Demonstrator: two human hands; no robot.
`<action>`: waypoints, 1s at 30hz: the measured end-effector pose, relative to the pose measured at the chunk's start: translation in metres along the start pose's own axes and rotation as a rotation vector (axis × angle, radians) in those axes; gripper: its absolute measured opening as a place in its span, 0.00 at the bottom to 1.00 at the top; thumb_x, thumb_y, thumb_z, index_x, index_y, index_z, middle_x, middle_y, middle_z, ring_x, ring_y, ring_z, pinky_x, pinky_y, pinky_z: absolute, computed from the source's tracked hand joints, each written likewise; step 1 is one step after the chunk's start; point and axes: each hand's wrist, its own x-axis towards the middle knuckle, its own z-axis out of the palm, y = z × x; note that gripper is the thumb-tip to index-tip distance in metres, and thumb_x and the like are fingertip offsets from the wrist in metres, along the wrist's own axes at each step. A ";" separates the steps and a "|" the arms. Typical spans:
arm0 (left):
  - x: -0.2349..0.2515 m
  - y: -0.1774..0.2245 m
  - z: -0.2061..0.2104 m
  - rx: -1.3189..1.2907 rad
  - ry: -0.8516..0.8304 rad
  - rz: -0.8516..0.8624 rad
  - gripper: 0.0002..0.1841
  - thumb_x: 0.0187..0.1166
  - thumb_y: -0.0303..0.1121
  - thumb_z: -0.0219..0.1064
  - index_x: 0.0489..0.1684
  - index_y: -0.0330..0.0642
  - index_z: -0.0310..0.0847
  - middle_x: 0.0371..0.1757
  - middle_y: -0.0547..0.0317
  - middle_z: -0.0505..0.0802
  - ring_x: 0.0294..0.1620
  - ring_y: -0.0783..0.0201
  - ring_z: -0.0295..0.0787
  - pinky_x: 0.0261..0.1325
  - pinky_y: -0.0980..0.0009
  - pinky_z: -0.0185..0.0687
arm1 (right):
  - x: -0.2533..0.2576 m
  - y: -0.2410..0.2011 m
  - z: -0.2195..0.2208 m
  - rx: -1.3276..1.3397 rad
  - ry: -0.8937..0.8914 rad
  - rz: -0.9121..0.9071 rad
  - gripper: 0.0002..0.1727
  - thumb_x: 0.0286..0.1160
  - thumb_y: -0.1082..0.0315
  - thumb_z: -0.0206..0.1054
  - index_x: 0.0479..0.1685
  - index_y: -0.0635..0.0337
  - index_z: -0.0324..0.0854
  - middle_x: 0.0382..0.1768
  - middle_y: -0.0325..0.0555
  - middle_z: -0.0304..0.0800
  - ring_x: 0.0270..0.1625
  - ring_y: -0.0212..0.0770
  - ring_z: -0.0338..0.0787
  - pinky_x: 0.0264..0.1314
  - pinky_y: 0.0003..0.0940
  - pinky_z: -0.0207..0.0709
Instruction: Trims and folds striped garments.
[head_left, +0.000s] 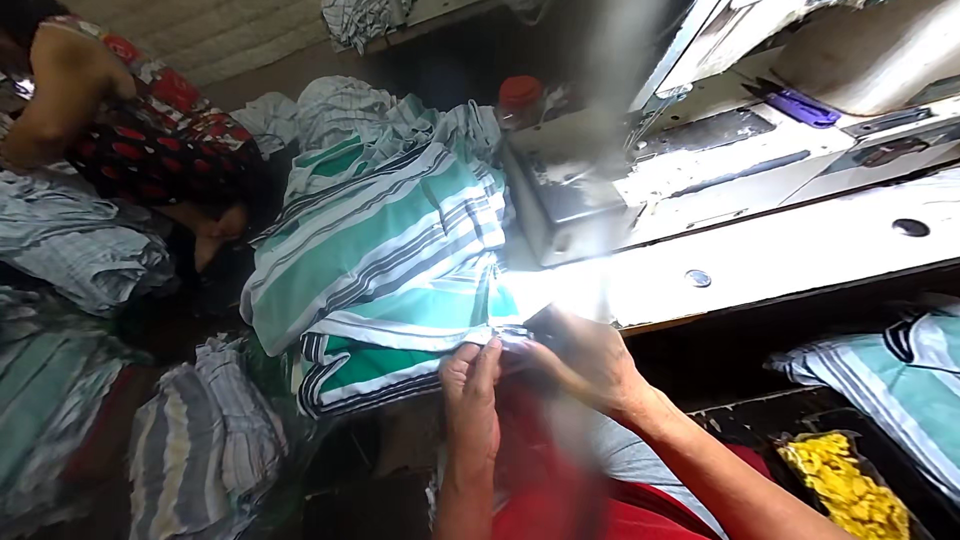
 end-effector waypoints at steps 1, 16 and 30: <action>0.000 -0.001 0.000 0.004 0.000 0.004 0.12 0.81 0.17 0.55 0.28 0.32 0.81 0.29 0.54 0.93 0.34 0.65 0.93 0.48 0.66 0.92 | 0.000 0.001 0.000 0.013 0.000 -0.002 0.22 0.85 0.48 0.63 0.47 0.60 0.86 0.32 0.44 0.90 0.32 0.37 0.87 0.33 0.36 0.79; 0.001 -0.002 0.001 0.153 -0.037 0.045 0.10 0.81 0.18 0.59 0.29 0.29 0.84 0.32 0.53 0.93 0.38 0.65 0.93 0.51 0.67 0.91 | 0.001 0.000 0.004 0.008 0.012 0.009 0.21 0.84 0.48 0.64 0.46 0.60 0.85 0.32 0.45 0.91 0.31 0.38 0.88 0.31 0.36 0.78; 0.002 -0.001 -0.005 0.109 -0.077 0.108 0.13 0.88 0.24 0.52 0.45 0.26 0.83 0.40 0.52 0.94 0.43 0.64 0.95 0.54 0.63 0.93 | 0.015 0.006 -0.003 0.214 -0.243 0.072 0.22 0.76 0.58 0.69 0.65 0.59 0.83 0.33 0.42 0.91 0.32 0.37 0.88 0.35 0.41 0.82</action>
